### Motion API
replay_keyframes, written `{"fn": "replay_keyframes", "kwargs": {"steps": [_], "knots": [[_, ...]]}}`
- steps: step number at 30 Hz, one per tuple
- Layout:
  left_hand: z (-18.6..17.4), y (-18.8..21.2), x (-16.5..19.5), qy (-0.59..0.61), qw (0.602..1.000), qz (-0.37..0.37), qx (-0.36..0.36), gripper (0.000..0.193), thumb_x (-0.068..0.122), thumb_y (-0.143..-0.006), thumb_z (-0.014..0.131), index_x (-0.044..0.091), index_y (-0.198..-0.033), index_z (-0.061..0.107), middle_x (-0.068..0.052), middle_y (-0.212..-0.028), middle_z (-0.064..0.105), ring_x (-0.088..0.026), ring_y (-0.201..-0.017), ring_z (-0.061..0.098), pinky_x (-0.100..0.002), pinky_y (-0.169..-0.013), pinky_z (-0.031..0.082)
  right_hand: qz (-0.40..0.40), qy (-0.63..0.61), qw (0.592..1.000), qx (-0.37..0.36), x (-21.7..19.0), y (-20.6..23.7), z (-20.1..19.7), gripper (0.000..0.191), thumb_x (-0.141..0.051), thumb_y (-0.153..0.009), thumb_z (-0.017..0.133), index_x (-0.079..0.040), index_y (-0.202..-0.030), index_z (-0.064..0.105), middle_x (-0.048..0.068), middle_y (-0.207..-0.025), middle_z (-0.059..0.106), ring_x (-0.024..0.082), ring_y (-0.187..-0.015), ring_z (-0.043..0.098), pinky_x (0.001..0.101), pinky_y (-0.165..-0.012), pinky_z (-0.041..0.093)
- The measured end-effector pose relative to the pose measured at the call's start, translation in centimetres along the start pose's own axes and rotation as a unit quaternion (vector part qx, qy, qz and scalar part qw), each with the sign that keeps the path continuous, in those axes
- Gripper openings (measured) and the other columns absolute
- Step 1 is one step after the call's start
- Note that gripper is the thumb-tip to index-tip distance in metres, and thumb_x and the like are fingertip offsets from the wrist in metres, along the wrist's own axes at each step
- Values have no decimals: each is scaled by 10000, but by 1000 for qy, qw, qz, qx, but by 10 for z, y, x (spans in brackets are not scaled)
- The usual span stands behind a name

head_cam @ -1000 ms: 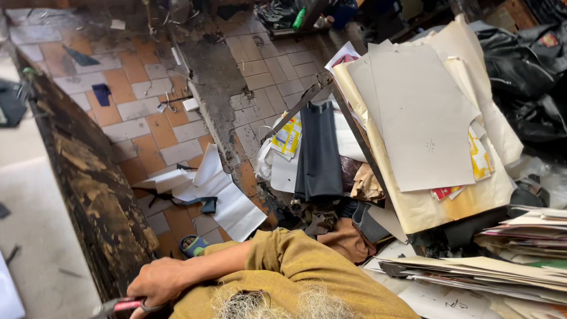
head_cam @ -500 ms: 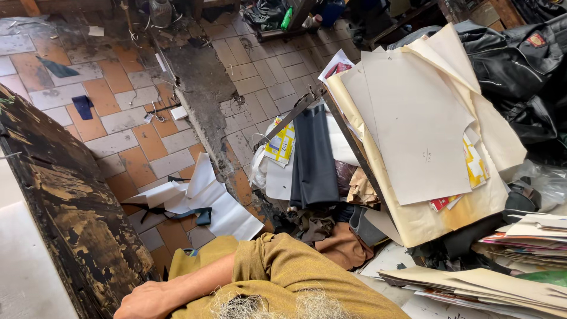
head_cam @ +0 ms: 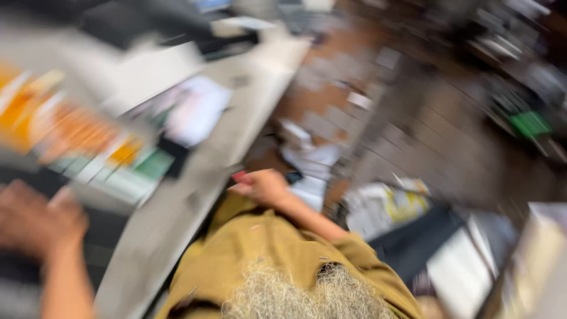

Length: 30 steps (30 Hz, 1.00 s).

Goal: The person uses shears to cut a large sheet of black material on a workbench. They align a printed template, cut along marked lines, and trim the material into strips and shapes. The person also handles paper templates and organizes cut pieces on the table.

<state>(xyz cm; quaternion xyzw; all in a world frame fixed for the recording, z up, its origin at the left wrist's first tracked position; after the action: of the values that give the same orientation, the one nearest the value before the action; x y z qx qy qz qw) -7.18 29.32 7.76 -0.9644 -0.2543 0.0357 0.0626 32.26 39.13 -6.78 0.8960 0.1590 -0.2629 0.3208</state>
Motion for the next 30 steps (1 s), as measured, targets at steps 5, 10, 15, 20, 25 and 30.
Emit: {"fn": "replay_keyframes", "kwargs": {"steps": [5, 10, 15, 20, 25, 30], "knots": [[67, 34, -107, 76, 976, -198, -49, 770, 480, -919, 638, 102, -1561, 444, -158, -1644, 299, -577, -1467, 238, -792, -1119, 250, -110, -95, 989, 13, -47, -4, -8, 457, -428, -937, 736, -10, -760, 680, 112, -610, 619, 130, -590, 500, 331, -563, 470], [32, 33, -94, 56, 983, -172, -1, 844, 586, -1041, 529, 97, -1666, 244, -105, -1730, 86, -566, -1521, 37, -757, -1182, 119, 8, -85, 995, -43, -52, 12, -7, 520, -487, -923, 711, 3, -748, 730, 106, -603, 685, 142, -532, 630, 312, -499, 483], [46, 30, -104, 88, 982, -167, -21, 835, 609, -1066, 458, 111, -1679, 190, -100, -1736, 45, -561, -1525, -12, -746, -1202, 85, -52, -39, 983, -171, -79, 35, 42, 531, -594, -804, 719, -64, -786, 761, 37, -568, 629, 130, -483, 552, 317, -450, 431], [84, 31, -109, 112, 977, -174, -40, 823, 619, -1060, 419, 132, -1679, 179, -84, -1738, 37, -555, -1529, -23, -737, -1212, 82, -10, -110, 942, -317, -94, 53, 81, 625, -675, -835, 638, -60, -759, 717, 14, -541, 530, 142, -481, 534, 320, -452, 414], [74, 31, -107, 126, 977, -171, -15, 734, 523, -1090, 412, 139, -1681, 203, -82, -1743, 55, -551, -1532, -12, -735, -1214, 86, -10, -301, 867, -398, -129, 62, 93, 653, -704, -894, 521, -78, -743, 622, 16, -580, 543, 150, -535, 561, 308, -504, 412], [67, 30, -110, 128, 978, -163, 33, 691, 418, -1084, 446, 133, -1678, 237, -82, -1733, 54, -543, -1521, -10, -731, -1206, 83, -38, -284, 872, -397, -175, 41, 98, 695, -711, -957, 526, -58, -732, 597, 16, -605, 545, 135, -570, 552, 276, -537, 417]]}}
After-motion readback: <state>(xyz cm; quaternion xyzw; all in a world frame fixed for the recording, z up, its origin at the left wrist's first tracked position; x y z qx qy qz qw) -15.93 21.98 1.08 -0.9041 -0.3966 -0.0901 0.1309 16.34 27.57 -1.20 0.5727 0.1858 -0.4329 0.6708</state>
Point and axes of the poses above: each hand's wrist, its own y-axis away from the middle knuckle, its own z-axis out of the palm, x = y × z, the point moved 8 cm from there along -y, towards the middle knuckle
